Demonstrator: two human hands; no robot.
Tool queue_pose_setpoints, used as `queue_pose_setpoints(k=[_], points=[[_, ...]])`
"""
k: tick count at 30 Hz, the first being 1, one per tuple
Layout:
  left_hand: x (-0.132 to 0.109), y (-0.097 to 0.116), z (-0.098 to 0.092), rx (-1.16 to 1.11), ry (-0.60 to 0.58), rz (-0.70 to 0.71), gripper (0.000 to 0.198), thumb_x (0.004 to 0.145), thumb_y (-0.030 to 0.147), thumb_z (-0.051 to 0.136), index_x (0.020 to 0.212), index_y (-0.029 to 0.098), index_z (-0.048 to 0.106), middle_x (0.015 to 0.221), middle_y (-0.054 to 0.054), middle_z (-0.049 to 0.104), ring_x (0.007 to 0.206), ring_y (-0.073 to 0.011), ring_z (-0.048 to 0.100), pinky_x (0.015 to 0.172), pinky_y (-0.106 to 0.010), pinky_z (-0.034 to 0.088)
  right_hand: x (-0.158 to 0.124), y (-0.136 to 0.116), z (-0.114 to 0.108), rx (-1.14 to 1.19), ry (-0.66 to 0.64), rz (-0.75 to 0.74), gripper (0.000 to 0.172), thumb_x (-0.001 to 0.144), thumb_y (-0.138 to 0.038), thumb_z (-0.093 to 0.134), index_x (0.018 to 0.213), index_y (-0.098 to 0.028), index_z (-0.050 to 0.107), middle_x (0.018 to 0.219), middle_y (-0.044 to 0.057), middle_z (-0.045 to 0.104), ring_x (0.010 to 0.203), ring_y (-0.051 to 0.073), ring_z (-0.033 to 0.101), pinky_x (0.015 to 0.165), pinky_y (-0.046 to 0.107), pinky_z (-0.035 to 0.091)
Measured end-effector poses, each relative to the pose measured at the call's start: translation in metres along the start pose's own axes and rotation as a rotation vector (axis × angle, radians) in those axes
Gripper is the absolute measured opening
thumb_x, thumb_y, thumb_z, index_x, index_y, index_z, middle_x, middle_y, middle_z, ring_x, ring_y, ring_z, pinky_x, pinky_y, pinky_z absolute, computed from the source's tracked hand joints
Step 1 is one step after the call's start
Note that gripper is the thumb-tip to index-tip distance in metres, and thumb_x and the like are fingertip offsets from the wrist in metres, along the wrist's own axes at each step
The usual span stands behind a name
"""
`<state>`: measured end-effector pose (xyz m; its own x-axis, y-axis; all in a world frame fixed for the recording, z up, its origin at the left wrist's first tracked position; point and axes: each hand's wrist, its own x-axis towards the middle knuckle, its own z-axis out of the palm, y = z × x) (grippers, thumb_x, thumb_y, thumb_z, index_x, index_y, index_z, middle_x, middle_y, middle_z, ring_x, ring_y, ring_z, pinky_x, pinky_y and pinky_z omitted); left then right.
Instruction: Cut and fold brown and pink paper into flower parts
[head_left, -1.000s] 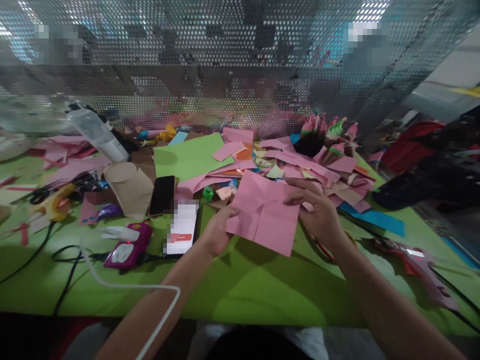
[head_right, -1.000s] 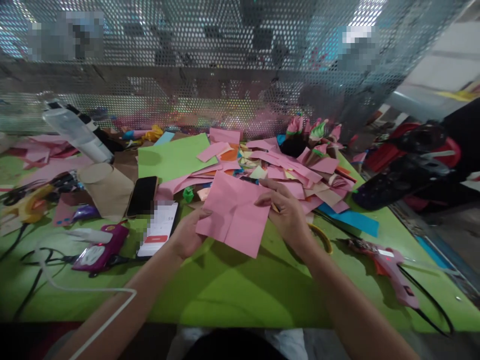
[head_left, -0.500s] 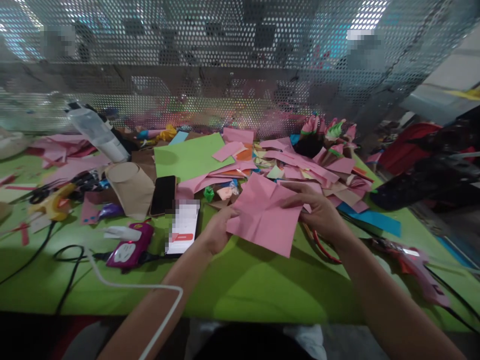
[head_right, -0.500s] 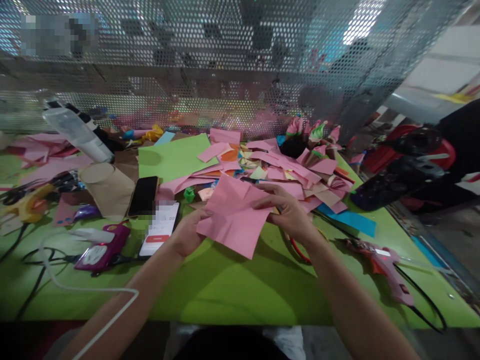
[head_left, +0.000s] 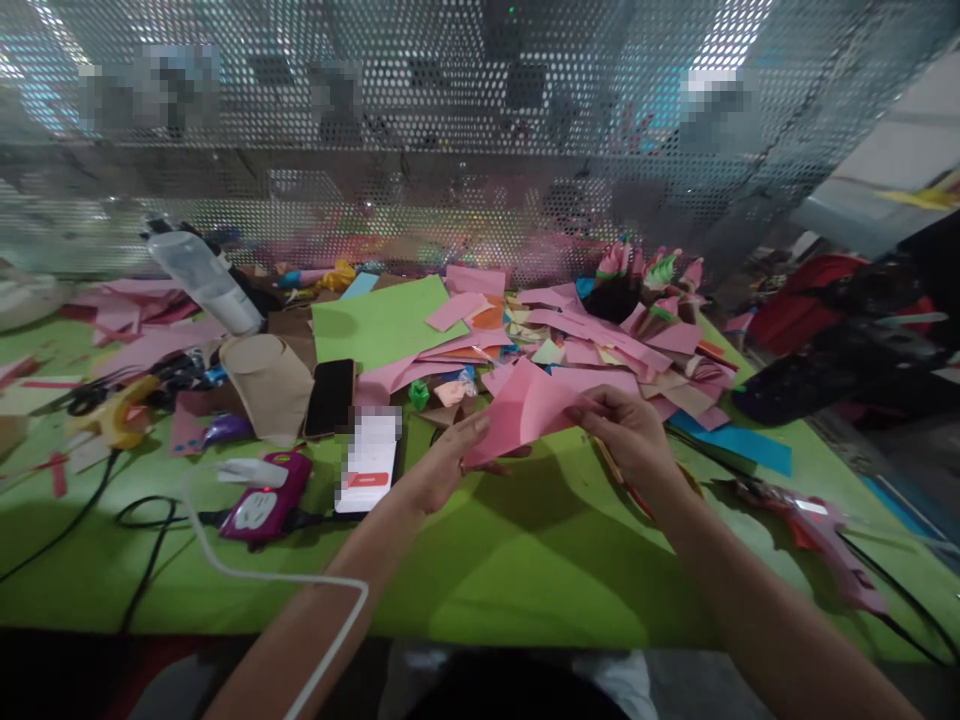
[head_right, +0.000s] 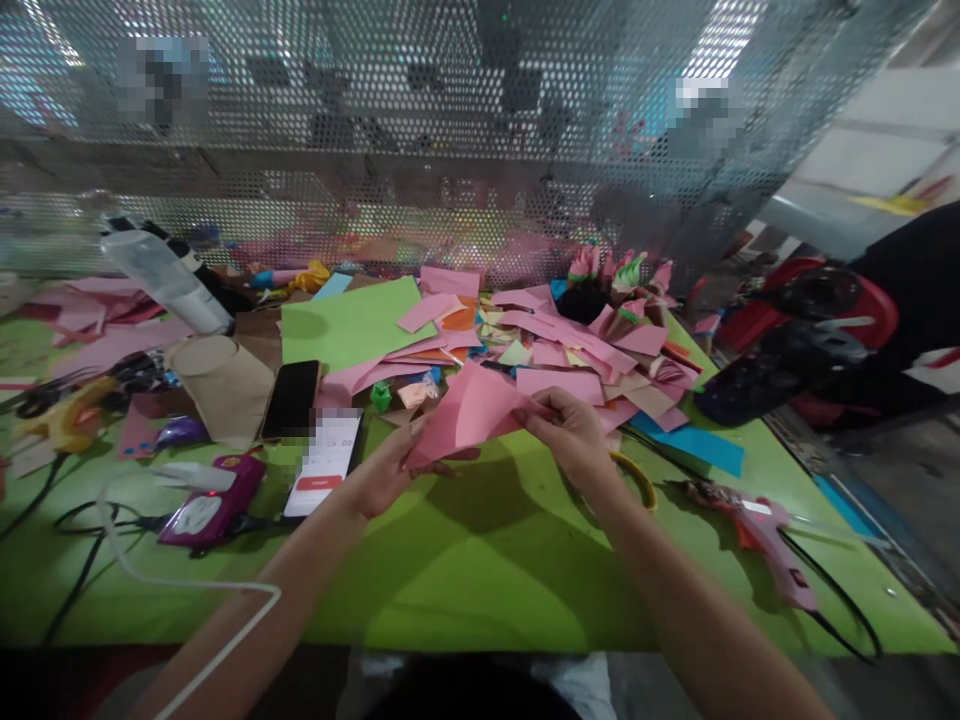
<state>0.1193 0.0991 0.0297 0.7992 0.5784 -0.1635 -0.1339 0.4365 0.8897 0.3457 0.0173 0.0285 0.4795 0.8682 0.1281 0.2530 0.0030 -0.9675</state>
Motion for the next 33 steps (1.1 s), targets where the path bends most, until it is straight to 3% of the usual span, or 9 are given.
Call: queue_pose_setpoints(k=[3,5,13,18,20,23,27,30,33], points=[[-0.002,0.002,0.002,0.135,0.024,0.042,0.09,0.065,0.05,0.085,0.14,0.017,0.049,0.139,-0.019,0.057,0.122,-0.0354,0.06,0.086,-0.037,0.055,-0.002,0.0,-0.001,-0.098,0.044,-0.035,0.026,0.068,-0.043,0.075,0.068,-0.02,0.063,0.06,-0.003,0.053,0.057,0.013,0.044,0.054,0.026,0.032],[-0.002,0.001,0.004,0.225,0.083,0.062,0.095,0.057,0.042,0.091,0.139,0.016,0.05,0.139,-0.018,0.057,0.123,-0.0336,0.058,0.091,-0.036,0.052,-0.003,0.0,-0.001,-0.141,0.061,-0.073,0.024,0.07,-0.041,0.073,0.069,-0.02,0.063,0.061,-0.003,0.052,0.058,0.013,0.044,0.055,0.026,0.033],[0.006,-0.01,0.005,0.34,0.192,0.048,0.031,0.082,0.037,0.07,0.104,0.015,0.07,0.097,-0.009,0.076,0.081,-0.0205,0.073,0.066,-0.027,0.051,-0.007,0.0,0.004,-0.04,0.03,-0.075,0.024,0.071,-0.038,0.075,0.075,-0.02,0.06,0.068,-0.002,0.054,0.062,0.014,0.047,0.056,0.027,0.037],[0.006,-0.006,0.003,0.406,0.22,0.072,0.019,0.083,0.032,0.067,0.093,0.016,0.071,0.088,-0.007,0.076,0.074,-0.0192,0.072,0.065,-0.027,0.051,-0.003,-0.003,0.0,0.02,-0.077,-0.057,0.05,0.069,-0.035,0.078,0.113,-0.024,0.06,0.079,0.001,0.066,0.075,0.02,0.061,0.067,0.032,0.047],[0.005,-0.005,0.003,0.465,0.209,0.099,0.017,0.085,0.03,0.064,0.089,0.016,0.071,0.084,-0.007,0.076,0.074,-0.0202,0.072,0.068,-0.029,0.051,-0.002,-0.003,-0.001,-0.008,-0.146,-0.039,0.055,0.069,-0.037,0.079,0.119,-0.024,0.061,0.083,0.002,0.069,0.08,0.022,0.063,0.072,0.034,0.049],[0.002,-0.006,0.002,0.593,0.192,0.142,0.016,0.085,0.03,0.063,0.083,0.016,0.071,0.078,-0.006,0.074,0.076,-0.0217,0.071,0.069,-0.03,0.051,-0.003,-0.005,0.0,-0.015,-0.198,0.005,0.055,0.066,-0.042,0.082,0.115,-0.023,0.066,0.092,0.004,0.071,0.084,0.022,0.064,0.074,0.034,0.05],[0.0,-0.005,0.001,0.673,0.178,0.164,0.017,0.085,0.031,0.063,0.082,0.017,0.072,0.078,-0.005,0.074,0.078,-0.0219,0.068,0.07,-0.031,0.051,-0.005,-0.007,0.003,0.013,-0.32,0.083,0.047,0.066,-0.047,0.082,0.104,-0.02,0.072,0.084,0.003,0.072,0.073,0.02,0.063,0.066,0.032,0.049],[0.001,-0.002,0.0,0.536,0.267,0.182,0.014,0.078,0.029,0.071,0.085,0.017,0.072,0.082,-0.005,0.074,0.081,-0.0209,0.068,0.075,-0.032,0.054,-0.005,-0.006,0.004,0.004,-0.354,0.106,0.035,0.067,-0.049,0.081,0.082,-0.018,0.074,0.077,0.003,0.071,0.07,0.02,0.062,0.064,0.032,0.048],[0.004,0.002,0.001,0.269,0.395,0.236,0.036,0.069,0.031,0.081,0.1,0.018,0.068,0.097,-0.005,0.073,0.08,-0.0181,0.069,0.076,-0.033,0.056,-0.007,-0.004,0.009,0.134,-0.234,0.156,0.035,0.063,-0.048,0.084,0.079,-0.019,0.074,0.076,0.002,0.072,0.067,0.018,0.062,0.063,0.031,0.048]])
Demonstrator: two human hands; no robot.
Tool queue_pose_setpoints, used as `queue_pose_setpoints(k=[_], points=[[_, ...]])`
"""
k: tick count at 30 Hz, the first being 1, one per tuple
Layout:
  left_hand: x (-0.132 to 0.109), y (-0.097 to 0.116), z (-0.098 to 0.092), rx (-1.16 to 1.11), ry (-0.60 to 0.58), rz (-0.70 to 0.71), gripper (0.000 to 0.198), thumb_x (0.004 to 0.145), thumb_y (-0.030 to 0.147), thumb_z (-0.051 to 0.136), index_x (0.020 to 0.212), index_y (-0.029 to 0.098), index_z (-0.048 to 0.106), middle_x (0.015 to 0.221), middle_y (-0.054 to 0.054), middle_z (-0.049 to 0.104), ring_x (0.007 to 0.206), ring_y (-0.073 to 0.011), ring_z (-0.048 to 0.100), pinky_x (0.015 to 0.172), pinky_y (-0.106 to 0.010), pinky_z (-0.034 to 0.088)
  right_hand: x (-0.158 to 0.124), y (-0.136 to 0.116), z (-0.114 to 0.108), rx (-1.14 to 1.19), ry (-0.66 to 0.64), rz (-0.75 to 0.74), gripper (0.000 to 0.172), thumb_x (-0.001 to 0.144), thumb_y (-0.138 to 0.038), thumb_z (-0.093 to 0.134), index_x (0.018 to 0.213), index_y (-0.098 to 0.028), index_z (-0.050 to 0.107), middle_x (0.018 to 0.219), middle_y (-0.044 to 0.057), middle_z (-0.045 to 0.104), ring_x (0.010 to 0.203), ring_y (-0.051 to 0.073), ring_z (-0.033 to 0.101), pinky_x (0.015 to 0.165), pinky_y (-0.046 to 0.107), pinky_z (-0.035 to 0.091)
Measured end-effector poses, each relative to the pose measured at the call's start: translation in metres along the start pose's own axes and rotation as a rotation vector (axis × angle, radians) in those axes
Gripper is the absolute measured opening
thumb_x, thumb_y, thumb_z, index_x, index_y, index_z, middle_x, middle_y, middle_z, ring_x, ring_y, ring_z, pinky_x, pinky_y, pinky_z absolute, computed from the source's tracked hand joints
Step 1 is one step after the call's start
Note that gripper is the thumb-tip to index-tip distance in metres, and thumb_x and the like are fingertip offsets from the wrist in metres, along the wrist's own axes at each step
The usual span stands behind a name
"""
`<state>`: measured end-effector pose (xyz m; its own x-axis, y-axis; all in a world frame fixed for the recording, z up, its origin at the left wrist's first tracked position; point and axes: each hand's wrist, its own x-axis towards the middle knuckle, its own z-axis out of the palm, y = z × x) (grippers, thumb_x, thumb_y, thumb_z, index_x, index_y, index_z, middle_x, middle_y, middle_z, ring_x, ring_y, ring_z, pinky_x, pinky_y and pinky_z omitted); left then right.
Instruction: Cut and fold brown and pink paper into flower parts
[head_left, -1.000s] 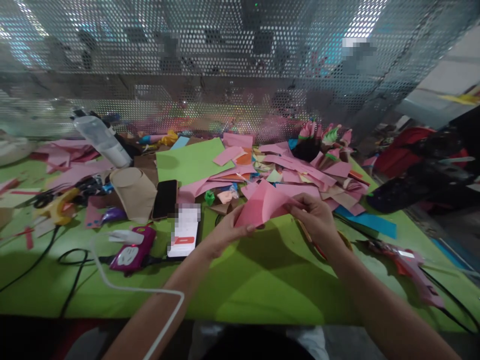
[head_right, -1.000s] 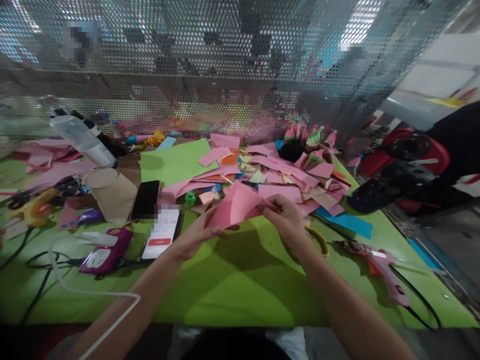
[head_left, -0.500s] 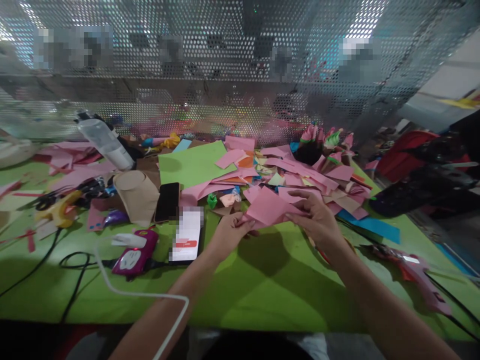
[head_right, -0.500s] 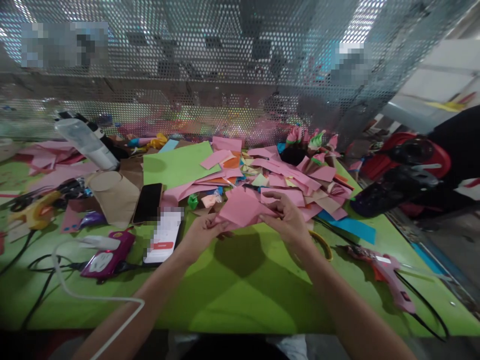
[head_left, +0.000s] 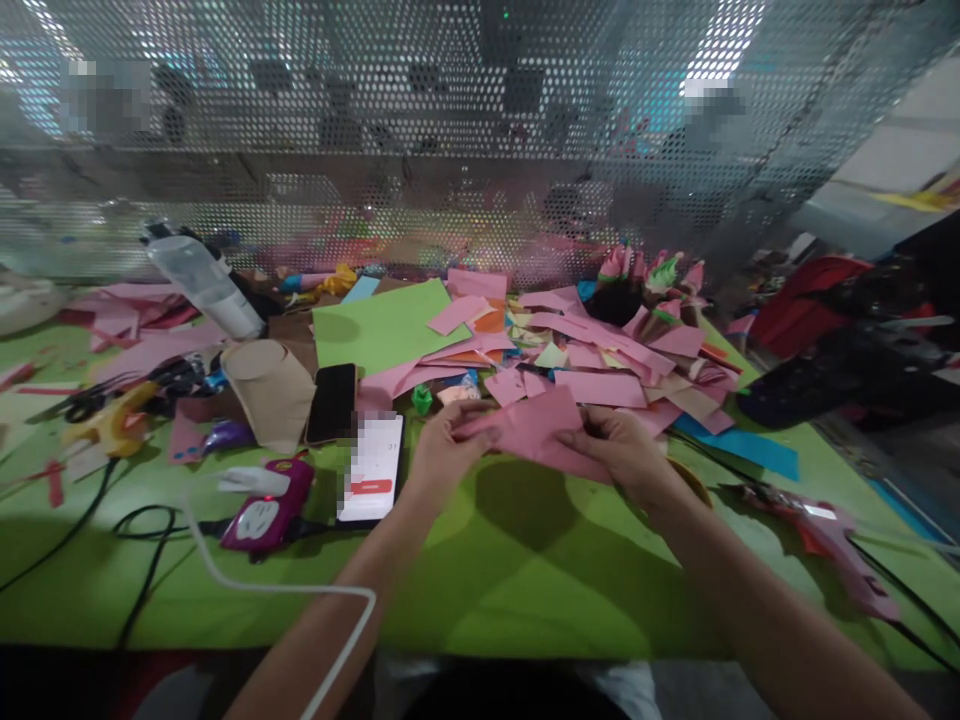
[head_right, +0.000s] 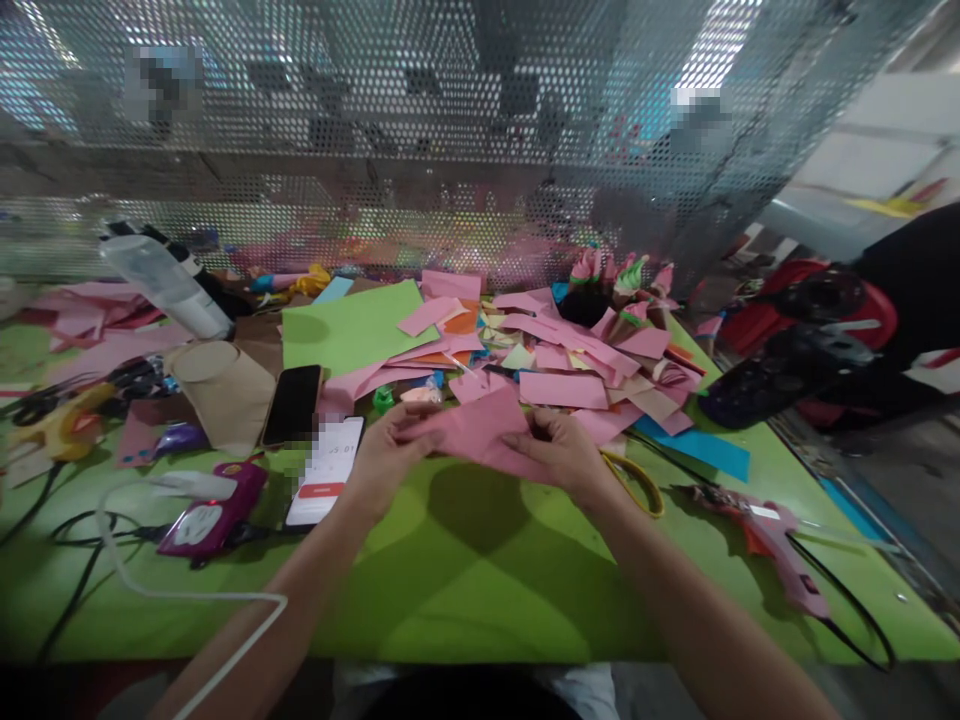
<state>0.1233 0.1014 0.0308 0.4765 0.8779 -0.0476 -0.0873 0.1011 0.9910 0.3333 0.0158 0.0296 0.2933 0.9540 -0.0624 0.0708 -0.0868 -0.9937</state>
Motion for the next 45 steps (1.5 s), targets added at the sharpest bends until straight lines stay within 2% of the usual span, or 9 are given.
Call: queue_pose_setpoints(k=[4,8,13,19,23,27,32,39,45], points=[[-0.004,-0.004,0.009,-0.226,-0.048,-0.081,0.061,0.069,0.043,0.083,0.118,0.018,0.056,0.099,-0.008,0.072,0.078,-0.0181,0.071,0.075,-0.032,0.055,-0.003,0.005,0.014,0.28,0.164,0.036,0.038,0.055,-0.047,0.089,0.079,-0.022,0.072,0.079,0.002,0.073,0.066,0.017,0.063,0.063,0.031,0.052],[-0.012,-0.012,0.022,-0.15,-0.211,-0.169,0.05,0.066,0.049,0.084,0.097,0.015,0.066,0.089,-0.007,0.072,0.077,-0.0171,0.067,0.078,-0.032,0.052,-0.01,0.008,0.031,0.359,0.162,0.032,0.036,0.06,-0.043,0.087,0.088,-0.024,0.073,0.089,0.002,0.075,0.072,0.019,0.065,0.07,0.033,0.055],[-0.011,-0.015,0.021,-0.083,-0.142,-0.128,0.039,0.072,0.053,0.075,0.079,0.016,0.066,0.078,-0.002,0.067,0.076,-0.0173,0.061,0.077,-0.032,0.05,-0.016,0.009,0.041,0.293,0.074,0.025,0.04,0.058,-0.043,0.088,0.089,-0.024,0.073,0.09,0.004,0.076,0.083,0.024,0.067,0.079,0.038,0.055],[-0.007,-0.012,0.01,0.277,-0.106,0.009,0.027,0.087,0.041,0.056,0.072,0.019,0.055,0.07,0.001,0.057,0.069,-0.0151,0.052,0.065,-0.027,0.04,-0.012,0.003,0.026,0.188,-0.015,0.034,0.042,0.06,-0.04,0.087,0.095,-0.022,0.072,0.096,0.004,0.075,0.088,0.023,0.067,0.079,0.035,0.053],[-0.01,-0.006,0.01,0.562,-0.232,0.115,0.023,0.09,0.031,0.05,0.07,0.02,0.052,0.071,0.001,0.058,0.069,-0.0159,0.053,0.064,-0.027,0.035,-0.01,0.001,0.018,0.192,-0.03,0.037,0.038,0.06,-0.041,0.087,0.089,-0.022,0.073,0.086,0.003,0.074,0.077,0.02,0.066,0.07,0.032,0.052],[-0.013,-0.005,0.013,0.65,-0.342,0.151,0.024,0.092,0.03,0.047,0.07,0.021,0.051,0.07,0.001,0.057,0.067,-0.0159,0.053,0.061,-0.026,0.034,-0.011,0.001,0.021,0.167,-0.108,0.096,0.033,0.057,-0.041,0.088,0.079,-0.02,0.075,0.076,0.003,0.074,0.069,0.02,0.066,0.063,0.033,0.053],[-0.012,-0.009,0.015,0.665,-0.328,0.141,0.024,0.093,0.03,0.044,0.074,0.021,0.055,0.07,0.001,0.059,0.067,-0.0168,0.054,0.063,-0.027,0.035,-0.012,0.001,0.022,0.143,-0.034,0.082,0.034,0.063,-0.05,0.083,0.075,-0.019,0.076,0.072,0.003,0.073,0.06,0.017,0.062,0.054,0.029,0.049],[-0.016,-0.008,0.017,0.717,-0.381,0.152,0.022,0.096,0.031,0.045,0.083,0.022,0.061,0.079,-0.003,0.067,0.074,-0.0204,0.06,0.066,-0.028,0.037,-0.013,0.004,0.024,0.136,0.01,-0.019,0.026,0.063,-0.044,0.085,0.067,-0.022,0.073,0.071,0.003,0.069,0.066,0.019,0.061,0.059,0.032,0.05],[-0.02,-0.006,0.02,0.8,-0.387,0.132,0.026,0.095,0.032,0.047,0.074,0.023,0.058,0.063,0.0,0.059,0.058,-0.0185,0.052,0.059,-0.028,0.03,-0.001,0.002,0.004,0.174,0.264,-0.107,0.025,0.068,-0.044,0.081,0.068,-0.024,0.067,0.062,-0.003,0.057,0.058,0.013,0.048,0.055,0.027,0.04]])
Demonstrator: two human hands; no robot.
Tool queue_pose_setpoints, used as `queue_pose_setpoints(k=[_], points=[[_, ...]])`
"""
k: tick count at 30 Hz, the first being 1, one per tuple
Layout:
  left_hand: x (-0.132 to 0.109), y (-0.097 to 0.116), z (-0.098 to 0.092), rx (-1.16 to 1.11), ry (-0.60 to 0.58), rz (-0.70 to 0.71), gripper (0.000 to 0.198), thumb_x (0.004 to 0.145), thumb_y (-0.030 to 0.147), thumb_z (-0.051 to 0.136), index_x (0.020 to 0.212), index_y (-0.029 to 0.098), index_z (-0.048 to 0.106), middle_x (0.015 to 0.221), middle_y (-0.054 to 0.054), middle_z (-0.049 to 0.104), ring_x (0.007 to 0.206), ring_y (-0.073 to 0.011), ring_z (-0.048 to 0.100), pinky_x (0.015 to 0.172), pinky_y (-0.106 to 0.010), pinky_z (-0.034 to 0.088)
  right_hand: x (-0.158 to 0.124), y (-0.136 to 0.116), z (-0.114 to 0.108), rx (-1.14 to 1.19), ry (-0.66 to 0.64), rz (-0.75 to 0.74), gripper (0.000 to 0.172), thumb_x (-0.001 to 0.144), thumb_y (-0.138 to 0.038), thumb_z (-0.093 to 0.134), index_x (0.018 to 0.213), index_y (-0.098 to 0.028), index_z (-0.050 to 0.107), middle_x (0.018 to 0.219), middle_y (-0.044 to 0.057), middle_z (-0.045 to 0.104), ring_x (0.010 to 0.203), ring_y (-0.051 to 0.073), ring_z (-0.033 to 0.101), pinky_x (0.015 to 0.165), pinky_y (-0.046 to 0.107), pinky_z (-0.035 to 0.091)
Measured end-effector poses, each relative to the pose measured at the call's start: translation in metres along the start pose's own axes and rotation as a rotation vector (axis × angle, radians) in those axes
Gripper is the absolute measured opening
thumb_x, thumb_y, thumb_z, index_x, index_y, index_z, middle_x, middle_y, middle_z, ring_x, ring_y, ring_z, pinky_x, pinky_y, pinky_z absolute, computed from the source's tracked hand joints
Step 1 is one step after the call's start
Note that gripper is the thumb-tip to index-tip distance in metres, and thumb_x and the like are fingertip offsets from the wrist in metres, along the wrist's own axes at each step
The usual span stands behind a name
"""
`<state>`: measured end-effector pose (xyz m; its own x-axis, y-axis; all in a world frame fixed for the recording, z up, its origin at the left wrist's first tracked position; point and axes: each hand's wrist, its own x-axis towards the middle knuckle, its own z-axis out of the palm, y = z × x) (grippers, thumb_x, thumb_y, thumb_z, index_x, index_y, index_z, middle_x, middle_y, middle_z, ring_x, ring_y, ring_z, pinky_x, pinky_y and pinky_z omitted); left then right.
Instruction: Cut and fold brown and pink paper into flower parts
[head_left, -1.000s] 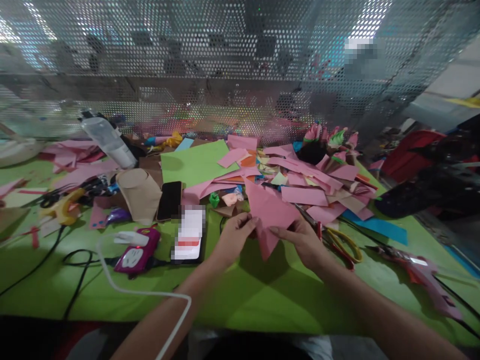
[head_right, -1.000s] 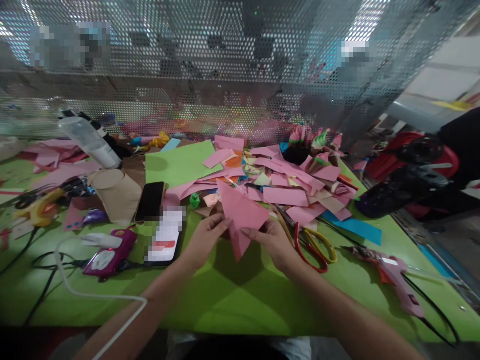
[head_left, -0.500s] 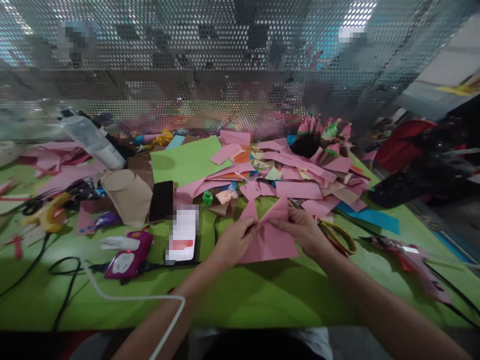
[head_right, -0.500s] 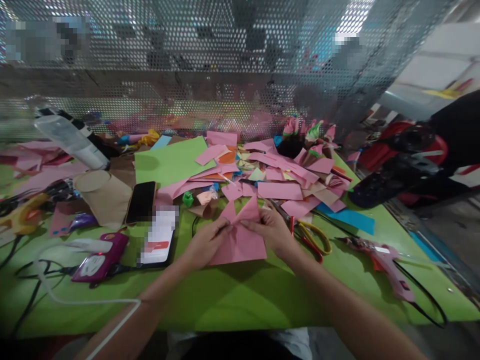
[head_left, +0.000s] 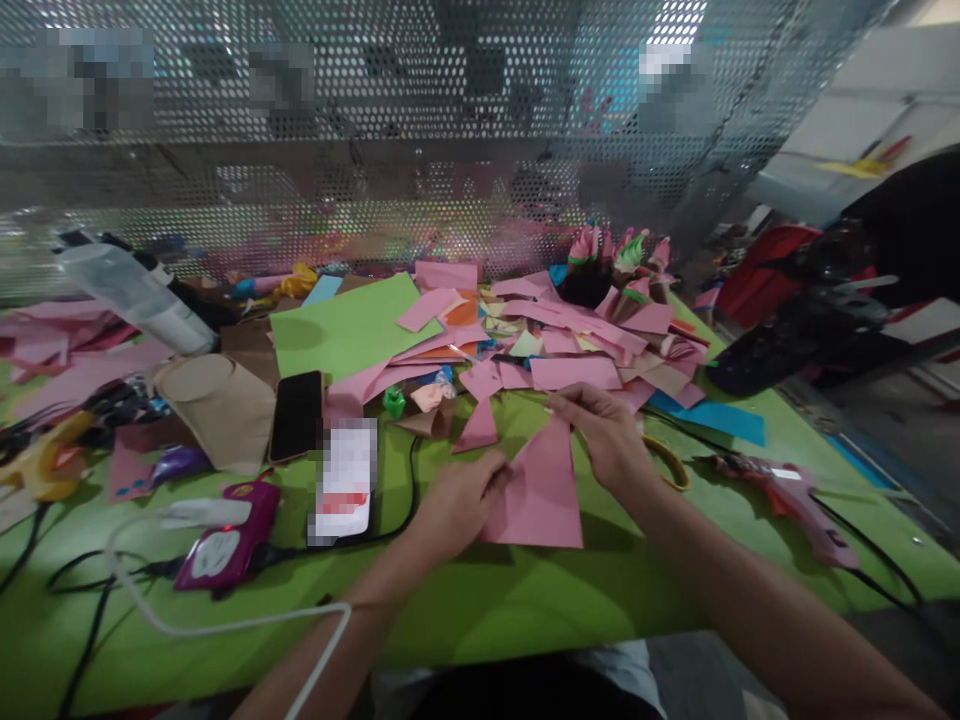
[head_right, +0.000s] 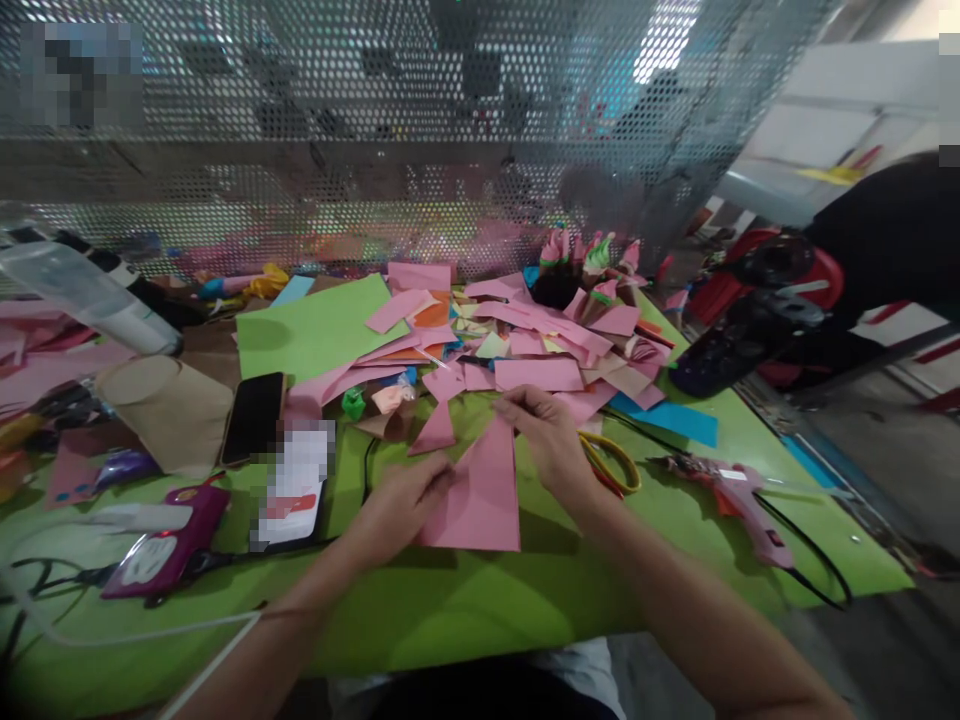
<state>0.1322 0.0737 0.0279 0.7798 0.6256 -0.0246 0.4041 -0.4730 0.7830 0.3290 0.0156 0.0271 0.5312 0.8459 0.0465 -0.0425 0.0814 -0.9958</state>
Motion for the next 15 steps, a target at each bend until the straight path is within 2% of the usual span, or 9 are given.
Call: queue_pose_setpoints(k=[3,5,7,9,10,12,15], points=[[0.001,-0.002,0.001,-0.023,0.002,-0.02,0.028,0.095,0.035,0.047,0.073,0.022,0.058,0.065,-0.001,0.06,0.06,-0.019,0.054,0.06,-0.028,0.033,0.007,-0.006,-0.007,0.025,0.045,-0.034,0.024,0.075,-0.048,0.074,0.075,-0.024,0.067,0.066,-0.001,0.059,0.061,0.014,0.05,0.058,0.028,0.04],[0.002,-0.005,0.001,-0.05,0.025,-0.036,0.026,0.095,0.033,0.047,0.076,0.021,0.06,0.072,-0.003,0.065,0.067,-0.0201,0.057,0.063,-0.029,0.036,0.006,-0.008,-0.005,0.041,-0.025,-0.021,0.029,0.077,-0.052,0.07,0.085,-0.025,0.07,0.069,-0.001,0.06,0.063,0.015,0.052,0.059,0.028,0.041],[0.003,-0.008,0.001,-0.073,0.051,-0.046,0.022,0.093,0.03,0.047,0.081,0.021,0.063,0.079,-0.004,0.068,0.072,-0.0208,0.059,0.066,-0.029,0.039,0.001,-0.007,0.001,0.034,-0.158,0.05,0.035,0.072,-0.053,0.075,0.09,-0.024,0.071,0.07,-0.001,0.062,0.065,0.016,0.056,0.06,0.029,0.044],[0.004,-0.009,0.001,-0.092,0.052,-0.039,0.022,0.093,0.03,0.046,0.084,0.02,0.064,0.082,-0.005,0.069,0.075,-0.0205,0.06,0.068,-0.029,0.041,-0.005,-0.004,0.007,0.012,-0.249,0.16,0.037,0.061,-0.05,0.084,0.081,-0.021,0.071,0.067,-0.001,0.064,0.063,0.016,0.058,0.06,0.029,0.046],[0.005,-0.009,0.001,-0.1,0.044,-0.028,0.023,0.094,0.031,0.046,0.085,0.02,0.063,0.083,-0.004,0.068,0.076,-0.02,0.06,0.069,-0.029,0.041,-0.006,-0.002,0.008,0.008,-0.253,0.204,0.037,0.057,-0.048,0.086,0.075,-0.02,0.071,0.066,0.0,0.066,0.061,0.017,0.059,0.059,0.029,0.046],[0.005,-0.009,-0.001,-0.109,0.025,-0.01,0.025,0.095,0.036,0.045,0.084,0.02,0.062,0.082,-0.003,0.067,0.074,-0.0186,0.059,0.068,-0.028,0.041,-0.006,0.0,0.008,0.02,-0.193,0.237,0.036,0.055,-0.047,0.087,0.068,-0.019,0.07,0.064,0.001,0.068,0.057,0.016,0.059,0.055,0.029,0.046],[0.005,-0.008,-0.005,-0.098,0.034,-0.01,0.027,0.095,0.039,0.045,0.079,0.02,0.056,0.073,0.001,0.059,0.067,-0.0159,0.054,0.062,-0.026,0.037,0.001,-0.002,0.001,0.098,-0.037,0.193,0.031,0.058,-0.043,0.087,0.071,-0.019,0.073,0.067,0.001,0.071,0.055,0.014,0.059,0.053,0.027,0.046]])
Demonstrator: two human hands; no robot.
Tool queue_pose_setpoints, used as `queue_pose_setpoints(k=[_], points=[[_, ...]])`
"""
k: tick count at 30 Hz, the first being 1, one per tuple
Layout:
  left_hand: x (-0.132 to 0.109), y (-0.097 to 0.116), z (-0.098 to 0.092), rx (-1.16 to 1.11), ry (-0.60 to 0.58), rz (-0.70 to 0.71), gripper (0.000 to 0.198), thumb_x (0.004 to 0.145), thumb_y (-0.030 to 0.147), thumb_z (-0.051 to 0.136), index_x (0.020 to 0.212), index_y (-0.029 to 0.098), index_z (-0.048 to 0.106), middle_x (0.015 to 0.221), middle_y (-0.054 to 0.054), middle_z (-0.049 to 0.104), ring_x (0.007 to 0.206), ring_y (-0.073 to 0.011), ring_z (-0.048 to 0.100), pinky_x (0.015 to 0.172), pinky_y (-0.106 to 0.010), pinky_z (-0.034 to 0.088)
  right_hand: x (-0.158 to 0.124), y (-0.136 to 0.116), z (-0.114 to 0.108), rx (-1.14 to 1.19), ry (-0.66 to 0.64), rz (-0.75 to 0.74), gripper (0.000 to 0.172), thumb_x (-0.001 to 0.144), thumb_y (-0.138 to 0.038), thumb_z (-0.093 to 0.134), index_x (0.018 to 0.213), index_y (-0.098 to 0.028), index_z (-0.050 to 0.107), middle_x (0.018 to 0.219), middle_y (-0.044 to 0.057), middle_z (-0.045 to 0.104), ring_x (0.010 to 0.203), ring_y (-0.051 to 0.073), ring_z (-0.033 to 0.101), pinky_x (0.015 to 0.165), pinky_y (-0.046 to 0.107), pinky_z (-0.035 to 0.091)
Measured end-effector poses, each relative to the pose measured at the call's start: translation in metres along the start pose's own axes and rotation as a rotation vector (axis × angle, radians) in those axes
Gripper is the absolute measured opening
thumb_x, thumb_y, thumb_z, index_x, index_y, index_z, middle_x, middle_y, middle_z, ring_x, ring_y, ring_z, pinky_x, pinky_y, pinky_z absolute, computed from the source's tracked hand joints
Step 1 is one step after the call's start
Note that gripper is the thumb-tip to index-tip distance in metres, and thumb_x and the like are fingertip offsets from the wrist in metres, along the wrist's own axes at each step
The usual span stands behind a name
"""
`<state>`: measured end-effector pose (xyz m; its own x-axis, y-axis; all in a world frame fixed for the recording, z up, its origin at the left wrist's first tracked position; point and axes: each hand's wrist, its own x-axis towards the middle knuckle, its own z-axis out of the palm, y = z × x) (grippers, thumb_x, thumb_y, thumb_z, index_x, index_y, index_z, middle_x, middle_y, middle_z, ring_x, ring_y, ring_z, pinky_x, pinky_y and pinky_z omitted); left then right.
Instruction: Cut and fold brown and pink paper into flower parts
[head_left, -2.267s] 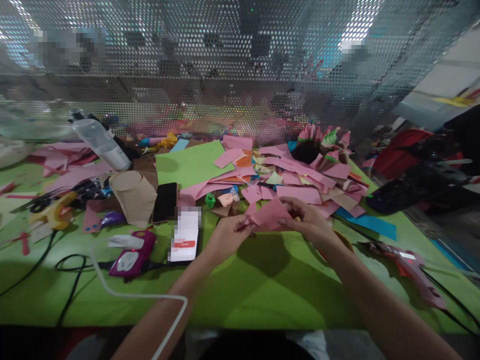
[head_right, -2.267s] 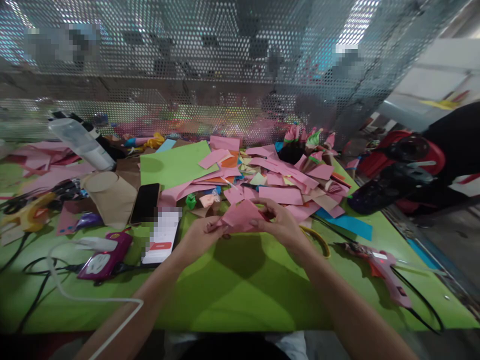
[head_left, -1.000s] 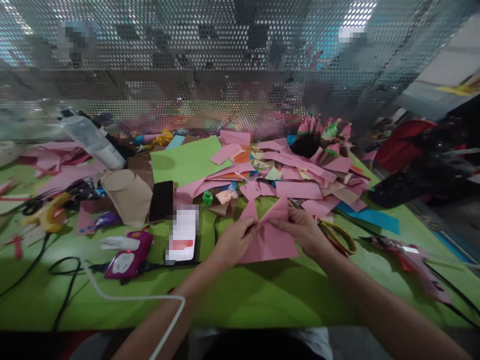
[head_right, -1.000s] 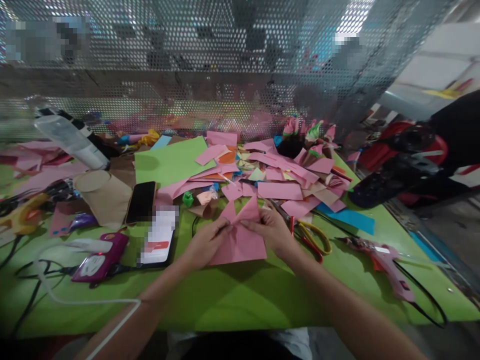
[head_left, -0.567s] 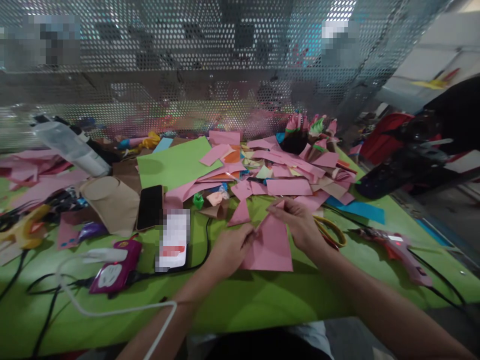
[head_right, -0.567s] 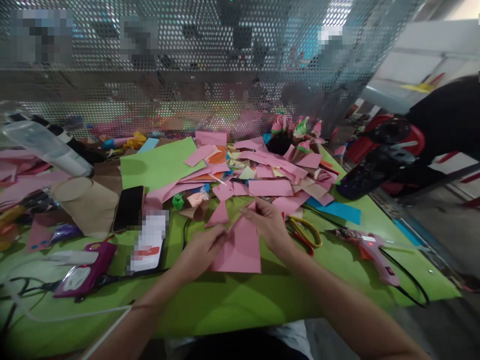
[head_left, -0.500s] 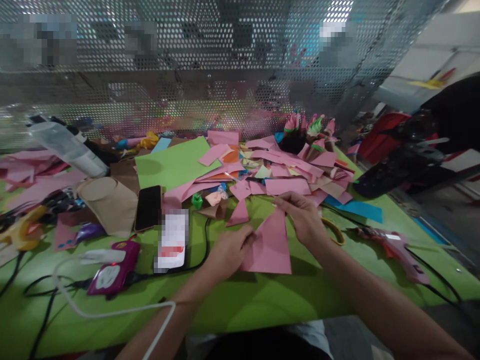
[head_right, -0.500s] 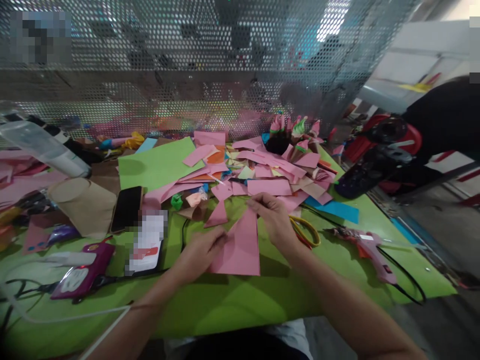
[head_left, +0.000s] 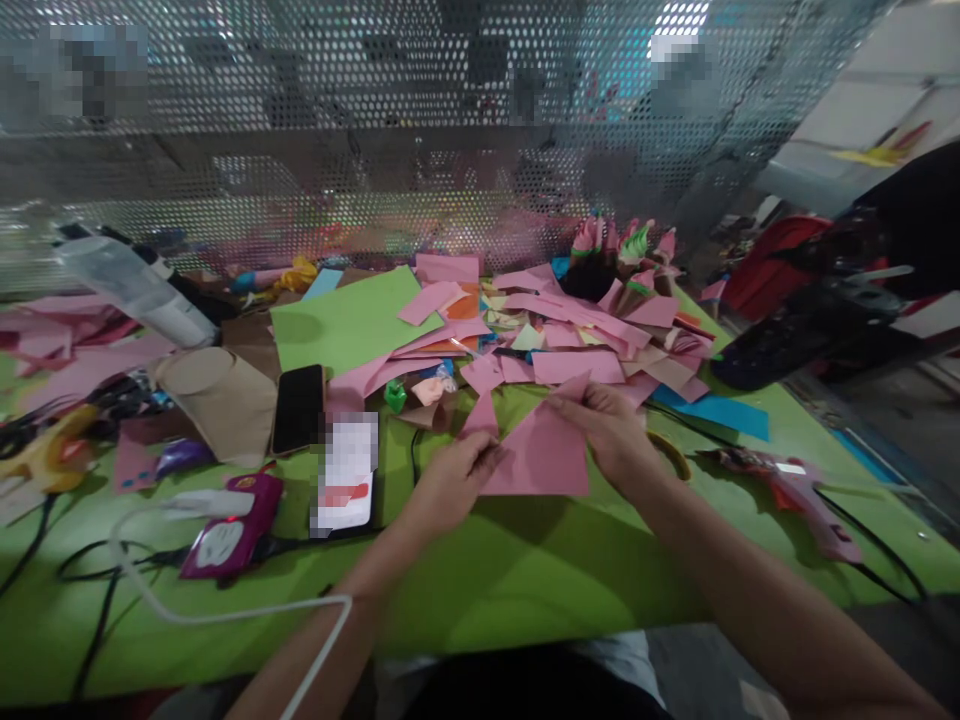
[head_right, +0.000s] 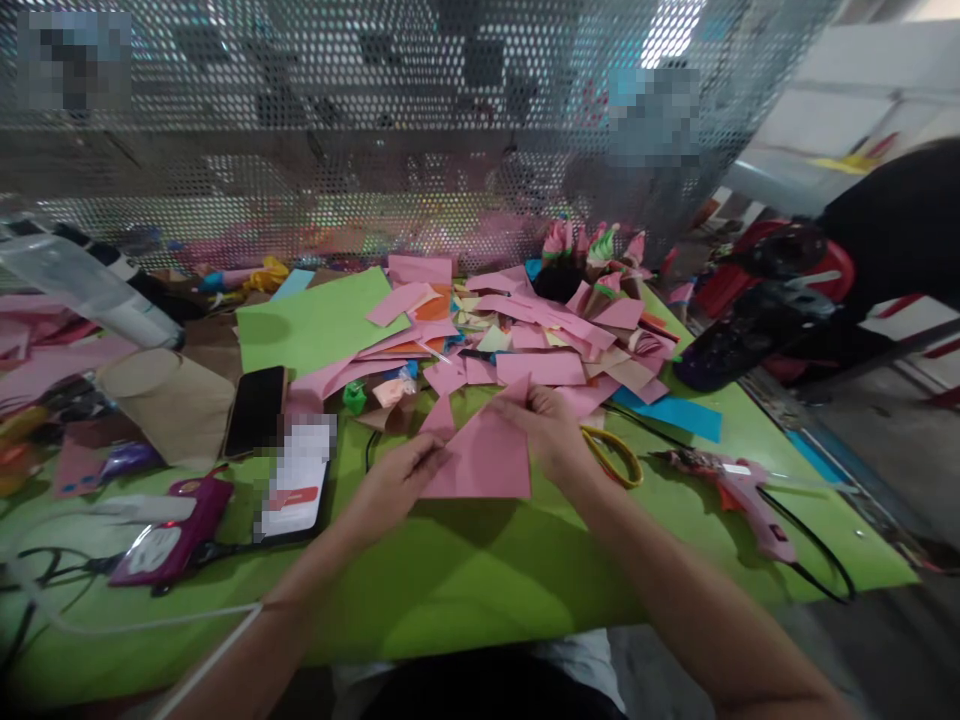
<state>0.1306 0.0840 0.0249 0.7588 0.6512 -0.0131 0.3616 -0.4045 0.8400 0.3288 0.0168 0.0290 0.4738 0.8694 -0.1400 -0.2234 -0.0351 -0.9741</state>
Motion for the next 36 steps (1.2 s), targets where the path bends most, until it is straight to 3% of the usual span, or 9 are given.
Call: queue_pose_setpoints(k=[5,10,14,17,19,21,24,30,36], points=[[-0.001,0.002,-0.008,0.018,0.059,-0.002,0.031,0.096,0.039,0.044,0.071,0.02,0.049,0.062,0.004,0.048,0.058,-0.0131,0.045,0.056,-0.024,0.03,0.008,-0.008,-0.009,0.087,0.112,-0.105,0.029,0.057,-0.036,0.089,0.078,-0.022,0.074,0.072,0.0,0.074,0.058,0.015,0.062,0.056,0.027,0.049],[-0.001,0.003,-0.008,-0.03,0.067,0.009,0.027,0.094,0.04,0.048,0.083,0.019,0.063,0.075,0.0,0.063,0.069,-0.0154,0.055,0.061,-0.024,0.036,0.007,-0.002,-0.008,0.019,0.068,-0.147,0.028,0.065,-0.04,0.085,0.085,-0.022,0.075,0.079,0.002,0.075,0.065,0.017,0.063,0.061,0.028,0.05],[-0.001,0.002,-0.004,-0.113,0.058,-0.009,0.025,0.091,0.039,0.053,0.086,0.019,0.067,0.078,0.0,0.067,0.071,-0.0159,0.057,0.063,-0.024,0.039,0.002,0.002,-0.005,-0.103,-0.003,-0.126,0.031,0.066,-0.046,0.082,0.077,-0.019,0.072,0.073,0.002,0.07,0.063,0.017,0.06,0.057,0.028,0.047],[-0.001,0.001,-0.002,-0.165,0.149,-0.034,0.024,0.09,0.036,0.054,0.083,0.018,0.067,0.075,0.0,0.066,0.068,-0.015,0.056,0.063,-0.024,0.039,-0.001,0.001,-0.004,-0.203,-0.048,-0.225,0.037,0.073,-0.046,0.077,0.1,-0.022,0.07,0.087,0.003,0.069,0.074,0.017,0.06,0.064,0.029,0.049],[0.0,0.001,-0.001,-0.168,0.219,-0.063,0.025,0.09,0.037,0.054,0.08,0.018,0.066,0.071,0.0,0.063,0.066,-0.0146,0.054,0.062,-0.024,0.039,-0.002,-0.001,-0.004,-0.243,-0.006,-0.342,0.04,0.079,-0.042,0.073,0.114,-0.026,0.062,0.096,0.002,0.065,0.082,0.017,0.059,0.071,0.029,0.049],[0.0,0.001,-0.001,-0.183,0.275,-0.075,0.024,0.09,0.037,0.054,0.08,0.018,0.066,0.072,0.0,0.063,0.067,-0.015,0.054,0.062,-0.025,0.039,-0.002,-0.002,-0.004,-0.249,0.043,-0.39,0.032,0.082,-0.039,0.07,0.11,-0.027,0.06,0.094,0.001,0.061,0.082,0.016,0.057,0.073,0.029,0.048],[0.0,0.002,-0.002,-0.217,0.325,-0.074,0.023,0.089,0.036,0.054,0.08,0.018,0.065,0.074,-0.001,0.064,0.069,-0.0153,0.054,0.062,-0.025,0.039,-0.001,-0.002,-0.002,-0.217,0.031,-0.337,0.021,0.082,-0.039,0.068,0.095,-0.025,0.06,0.086,0.0,0.059,0.079,0.015,0.056,0.072,0.029,0.047],[-0.001,0.0,0.0,-0.202,0.375,-0.04,0.02,0.088,0.034,0.055,0.081,0.018,0.066,0.073,0.0,0.065,0.068,-0.0141,0.055,0.061,-0.023,0.04,-0.002,-0.003,0.002,-0.206,-0.013,-0.228,0.025,0.076,-0.043,0.07,0.089,-0.023,0.062,0.08,0.0,0.059,0.068,0.014,0.05,0.061,0.027,0.042],[-0.001,-0.002,0.002,-0.099,0.425,0.038,0.018,0.089,0.029,0.055,0.079,0.018,0.065,0.07,0.0,0.064,0.066,-0.0139,0.056,0.063,-0.024,0.041,-0.001,0.001,-0.003,-0.294,0.051,-0.261,0.025,0.071,-0.041,0.075,0.085,-0.022,0.065,0.078,-0.001,0.059,0.067,0.014,0.047,0.06,0.028,0.038]])
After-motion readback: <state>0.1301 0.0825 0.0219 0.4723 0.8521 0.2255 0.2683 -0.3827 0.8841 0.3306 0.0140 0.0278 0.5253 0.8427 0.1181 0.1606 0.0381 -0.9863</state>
